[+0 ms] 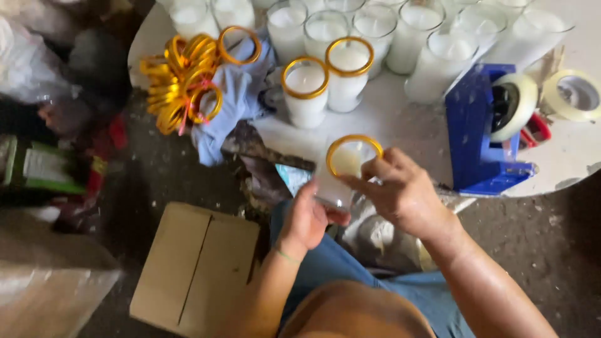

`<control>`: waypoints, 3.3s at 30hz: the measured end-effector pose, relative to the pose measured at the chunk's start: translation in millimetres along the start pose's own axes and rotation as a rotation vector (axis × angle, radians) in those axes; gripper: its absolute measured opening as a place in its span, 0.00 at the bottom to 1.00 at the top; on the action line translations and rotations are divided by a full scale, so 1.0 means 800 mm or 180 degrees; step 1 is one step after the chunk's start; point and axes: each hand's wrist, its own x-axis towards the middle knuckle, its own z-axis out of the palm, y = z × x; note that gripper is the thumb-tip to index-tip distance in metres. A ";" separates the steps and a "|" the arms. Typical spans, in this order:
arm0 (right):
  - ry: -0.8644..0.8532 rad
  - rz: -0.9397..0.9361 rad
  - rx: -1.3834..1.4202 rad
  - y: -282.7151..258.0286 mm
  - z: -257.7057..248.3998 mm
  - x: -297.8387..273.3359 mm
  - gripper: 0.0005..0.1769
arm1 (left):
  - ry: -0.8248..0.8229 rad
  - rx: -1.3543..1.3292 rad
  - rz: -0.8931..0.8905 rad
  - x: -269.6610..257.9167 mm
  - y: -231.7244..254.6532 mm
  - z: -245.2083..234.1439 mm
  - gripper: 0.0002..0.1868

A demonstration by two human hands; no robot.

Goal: The person places gold rings around the rims of white candles, secures them with clear tape, and trims excess tape using scissors. The person handles multiple candles one at a time and places finished units on the table.

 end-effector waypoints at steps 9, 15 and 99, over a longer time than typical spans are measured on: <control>-0.0048 -0.0069 -0.0261 0.027 -0.001 -0.027 0.09 | 0.0226 0.0184 0.0324 -0.009 0.001 0.025 0.19; 0.0060 0.0679 -0.1324 0.141 0.031 -0.083 0.06 | 0.0119 0.0183 0.0099 -0.022 0.026 0.054 0.26; 0.0149 0.0576 -0.0060 0.030 -0.033 0.007 0.02 | -0.1319 0.3553 0.3392 0.015 0.079 0.149 0.47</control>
